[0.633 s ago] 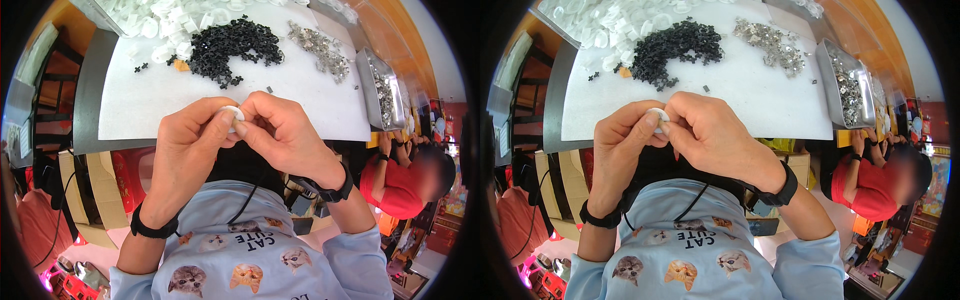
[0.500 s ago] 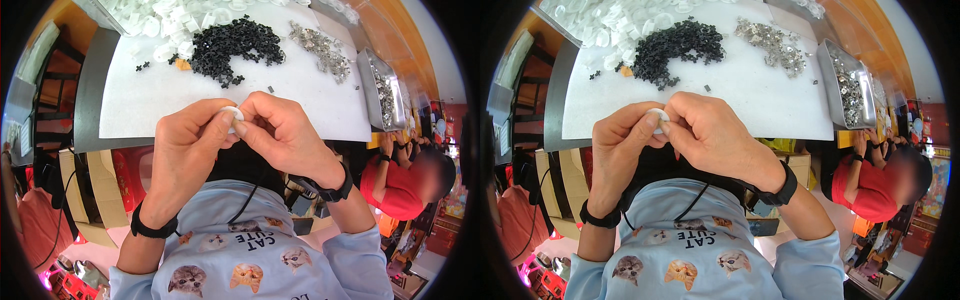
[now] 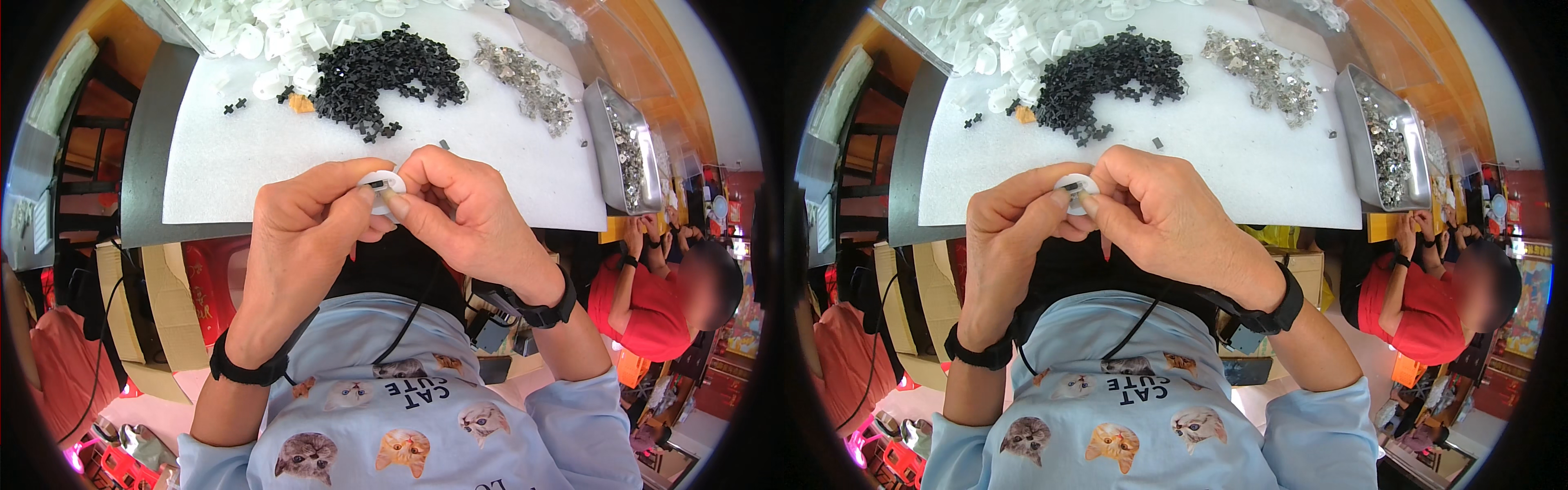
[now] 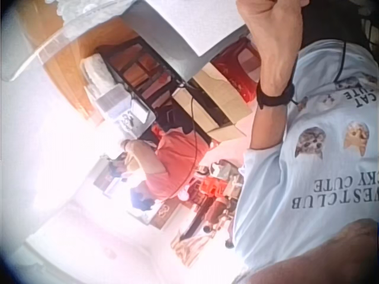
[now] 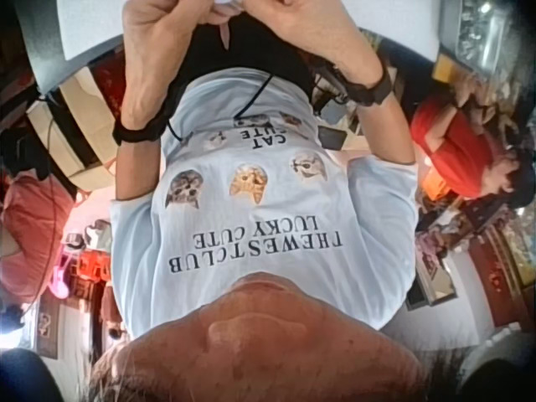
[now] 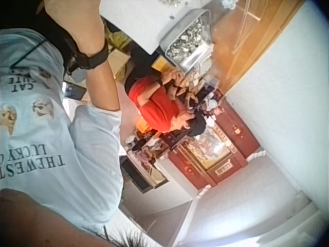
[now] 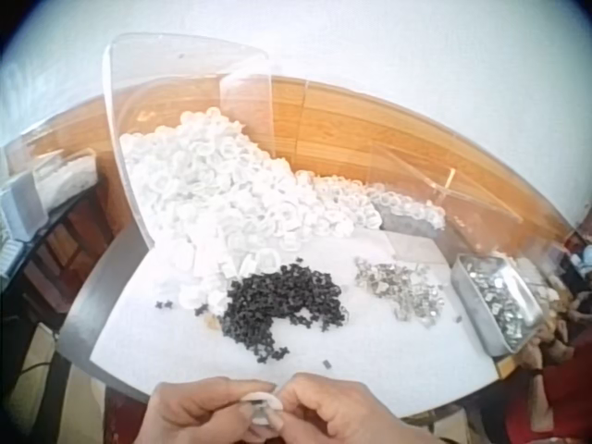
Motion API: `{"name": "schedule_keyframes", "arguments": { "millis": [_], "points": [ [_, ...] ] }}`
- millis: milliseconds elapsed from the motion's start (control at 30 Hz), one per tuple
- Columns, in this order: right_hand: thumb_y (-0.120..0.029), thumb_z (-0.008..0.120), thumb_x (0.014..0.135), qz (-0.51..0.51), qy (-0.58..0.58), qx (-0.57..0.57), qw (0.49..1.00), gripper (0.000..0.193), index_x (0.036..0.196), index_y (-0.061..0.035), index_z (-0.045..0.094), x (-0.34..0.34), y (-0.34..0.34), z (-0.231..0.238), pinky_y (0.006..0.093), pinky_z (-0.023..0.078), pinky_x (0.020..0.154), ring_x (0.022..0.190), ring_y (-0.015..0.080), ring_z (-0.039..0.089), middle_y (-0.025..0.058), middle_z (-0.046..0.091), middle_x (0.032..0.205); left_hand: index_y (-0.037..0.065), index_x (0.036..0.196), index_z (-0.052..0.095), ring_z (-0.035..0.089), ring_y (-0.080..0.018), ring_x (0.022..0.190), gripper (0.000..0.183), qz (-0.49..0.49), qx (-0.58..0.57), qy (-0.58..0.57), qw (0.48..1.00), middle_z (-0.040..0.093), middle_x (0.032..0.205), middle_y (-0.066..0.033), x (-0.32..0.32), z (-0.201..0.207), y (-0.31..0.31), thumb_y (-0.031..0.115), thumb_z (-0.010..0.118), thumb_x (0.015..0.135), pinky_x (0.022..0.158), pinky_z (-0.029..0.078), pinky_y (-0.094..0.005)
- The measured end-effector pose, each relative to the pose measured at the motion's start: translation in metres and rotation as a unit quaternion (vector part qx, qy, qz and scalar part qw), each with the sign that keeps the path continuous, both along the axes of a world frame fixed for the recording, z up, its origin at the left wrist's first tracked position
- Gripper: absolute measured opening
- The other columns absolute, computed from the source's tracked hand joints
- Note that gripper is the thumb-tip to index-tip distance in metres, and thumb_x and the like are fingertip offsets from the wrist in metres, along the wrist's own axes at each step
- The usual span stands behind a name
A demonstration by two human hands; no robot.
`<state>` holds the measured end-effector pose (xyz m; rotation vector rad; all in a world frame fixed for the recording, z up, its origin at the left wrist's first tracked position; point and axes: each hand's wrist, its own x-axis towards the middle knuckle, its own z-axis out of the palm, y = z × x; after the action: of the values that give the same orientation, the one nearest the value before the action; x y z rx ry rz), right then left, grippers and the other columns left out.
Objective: Manually assembling small plastic and metal components into a housing base.
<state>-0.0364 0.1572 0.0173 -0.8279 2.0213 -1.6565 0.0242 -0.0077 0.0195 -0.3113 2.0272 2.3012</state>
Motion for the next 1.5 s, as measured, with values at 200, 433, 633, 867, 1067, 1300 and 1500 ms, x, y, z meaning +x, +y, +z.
{"name": "schedule_keyframes", "arguments": {
  "millis": [200, 433, 633, 867, 1067, 1300, 1500],
  "points": [
    [-0.004, 0.057, 0.088, -0.017, -0.014, -0.015, 1.000, 0.015, 0.076, -0.0013, 0.049, 0.000, 0.000, -0.006, 0.0227, 0.041, 0.045, 0.053, 0.0096, 0.059, 0.0023, 0.054, 0.059, -0.002, 0.100, 0.068, 0.060, -0.0060, 0.068, 0.020, 0.017, 0.002, 0.012, 1.000, 0.066, 0.081, -0.0045, -0.001, 0.001, 0.004, 0.000, 0.053, 0.087, 0.059, 0.048, -0.0177],
    [-0.004, 0.058, 0.087, -0.018, -0.012, 0.007, 1.000, 0.013, 0.077, -0.0016, 0.050, 0.000, -0.001, -0.002, 0.0228, 0.040, 0.045, 0.053, 0.0089, 0.058, 0.0024, 0.055, 0.059, -0.004, 0.099, 0.067, 0.058, -0.0065, 0.071, 0.018, 0.011, -0.031, 0.015, 0.999, 0.065, 0.080, -0.0043, -0.001, 0.002, 0.003, 0.001, 0.054, 0.088, 0.063, 0.047, -0.0196],
    [-0.002, 0.058, 0.086, -0.028, -0.034, 0.002, 0.999, 0.012, 0.077, -0.0022, 0.050, 0.001, -0.001, 0.002, 0.0236, 0.040, 0.045, 0.053, 0.0086, 0.057, 0.0025, 0.055, 0.060, -0.005, 0.096, 0.065, 0.056, -0.0058, 0.071, 0.014, -0.027, -0.016, 0.053, 0.998, 0.064, 0.077, -0.0041, -0.004, 0.002, 0.002, 0.004, 0.056, 0.090, 0.063, 0.047, -0.0198],
    [-0.004, 0.057, 0.088, -0.002, -0.012, 0.009, 1.000, 0.014, 0.077, -0.0019, 0.050, -0.001, -0.001, 0.003, 0.0248, 0.041, 0.045, 0.052, 0.0106, 0.058, 0.0034, 0.052, 0.060, -0.005, 0.096, 0.065, 0.063, -0.0115, 0.066, 0.013, -0.014, -0.116, 0.081, 0.990, 0.065, 0.075, -0.0106, -0.003, 0.001, 0.003, 0.002, 0.057, 0.088, 0.058, 0.049, -0.0233],
    [-0.005, 0.057, 0.088, -0.013, -0.024, 0.007, 1.000, 0.016, 0.076, -0.0016, 0.048, -0.002, 0.000, 0.005, 0.0251, 0.040, 0.045, 0.053, 0.0106, 0.059, 0.0023, 0.052, 0.061, -0.004, 0.101, 0.065, 0.062, -0.0112, 0.066, 0.016, -0.035, -0.115, 0.092, 0.988, 0.066, 0.079, -0.0097, -0.007, -0.001, 0.000, 0.005, 0.058, 0.090, 0.058, 0.049, -0.0238],
    [-0.006, 0.059, 0.088, -0.049, 0.020, 0.043, 0.998, 0.016, 0.076, -0.0018, 0.049, -0.007, 0.011, 0.044, 0.0233, 0.034, 0.045, 0.053, 0.0047, 0.043, -0.0007, 0.047, 0.060, -0.005, 0.124, 0.053, 0.061, -0.0089, 0.079, 0.034, -0.037, 0.044, 0.063, 0.996, 0.064, 0.092, -0.0070, -0.006, 0.004, -0.002, 0.011, 0.054, 0.095, 0.066, 0.052, -0.0228],
    [-0.009, 0.059, 0.089, -0.058, -0.047, 0.070, 0.995, 0.017, 0.078, -0.0017, 0.050, -0.011, 0.013, 0.050, 0.0230, 0.030, 0.047, 0.056, 0.0032, 0.038, -0.0034, 0.046, 0.062, -0.004, 0.124, 0.054, 0.063, -0.0101, 0.079, 0.032, -0.071, 0.102, 0.084, 0.989, 0.065, 0.098, -0.0083, -0.013, 0.011, 0.003, 0.009, 0.052, 0.095, 0.069, 0.053, -0.0237]
  ]
}}
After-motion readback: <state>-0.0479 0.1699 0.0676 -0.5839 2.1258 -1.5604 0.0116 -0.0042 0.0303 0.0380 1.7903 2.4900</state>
